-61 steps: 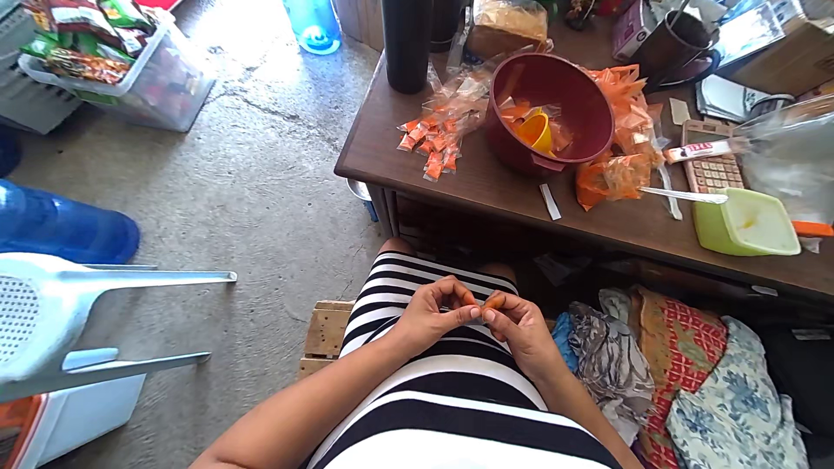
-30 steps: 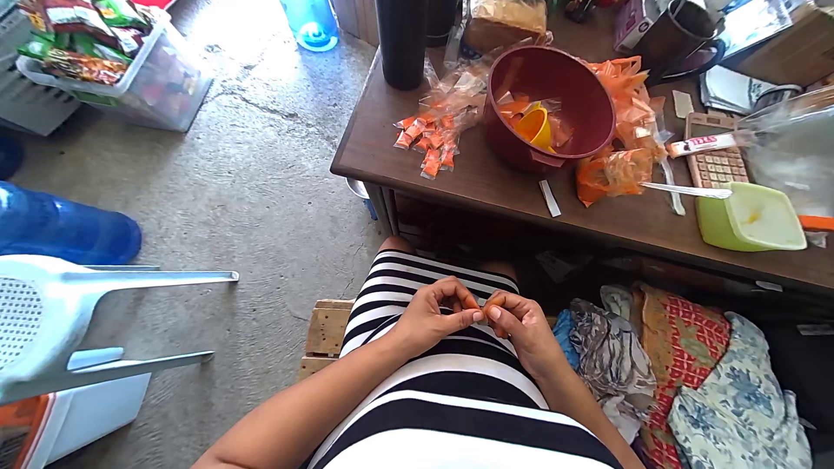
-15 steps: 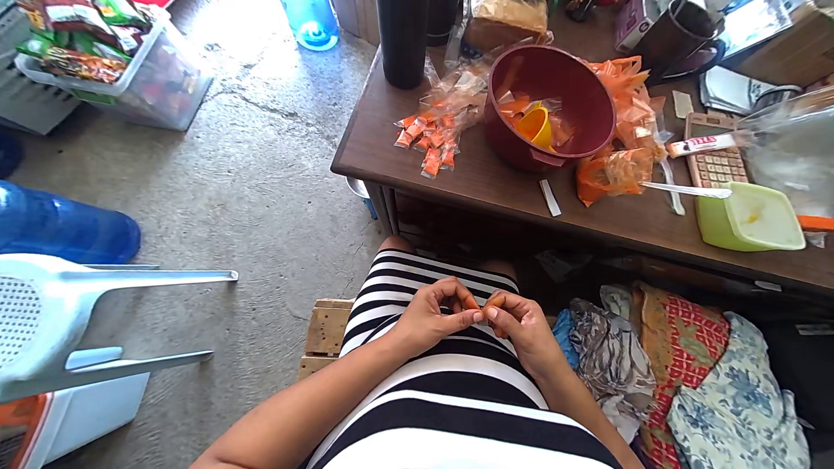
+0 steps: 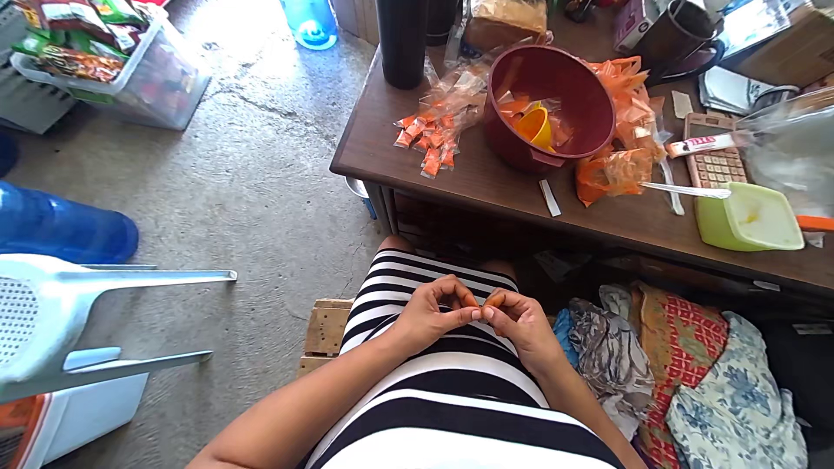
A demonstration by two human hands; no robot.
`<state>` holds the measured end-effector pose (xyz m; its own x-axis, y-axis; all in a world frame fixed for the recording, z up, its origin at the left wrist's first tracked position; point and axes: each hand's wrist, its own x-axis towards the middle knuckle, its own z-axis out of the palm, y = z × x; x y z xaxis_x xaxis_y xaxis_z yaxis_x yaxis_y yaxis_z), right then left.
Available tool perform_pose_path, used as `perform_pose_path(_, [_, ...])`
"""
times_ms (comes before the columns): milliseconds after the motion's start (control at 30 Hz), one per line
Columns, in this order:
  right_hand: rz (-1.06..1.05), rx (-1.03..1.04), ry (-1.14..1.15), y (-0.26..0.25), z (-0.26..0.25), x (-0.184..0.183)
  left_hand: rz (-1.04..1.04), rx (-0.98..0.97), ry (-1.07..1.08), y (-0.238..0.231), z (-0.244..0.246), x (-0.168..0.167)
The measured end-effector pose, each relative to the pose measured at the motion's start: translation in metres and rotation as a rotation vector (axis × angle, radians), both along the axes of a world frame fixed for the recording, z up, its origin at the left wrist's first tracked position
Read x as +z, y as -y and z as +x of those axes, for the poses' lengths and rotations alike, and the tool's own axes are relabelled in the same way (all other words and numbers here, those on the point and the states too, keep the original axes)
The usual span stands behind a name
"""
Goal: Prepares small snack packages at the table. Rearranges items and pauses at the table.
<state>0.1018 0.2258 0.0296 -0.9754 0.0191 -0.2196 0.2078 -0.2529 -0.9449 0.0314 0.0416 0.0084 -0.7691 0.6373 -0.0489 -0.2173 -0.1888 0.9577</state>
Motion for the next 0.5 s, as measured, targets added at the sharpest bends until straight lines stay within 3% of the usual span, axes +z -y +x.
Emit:
perform_pose_path(200, [-0.008,-0.009,0.021,0.0013,-0.0012,0.0008,-0.006,-0.014,0.034,0.0007,0.0000,0.0008])
perform_pose_path(500, [0.263,-0.125,-0.073,0.0074,0.0010,-0.0002,-0.039,0.003,0.044,0.0008,0.0010,0.0031])
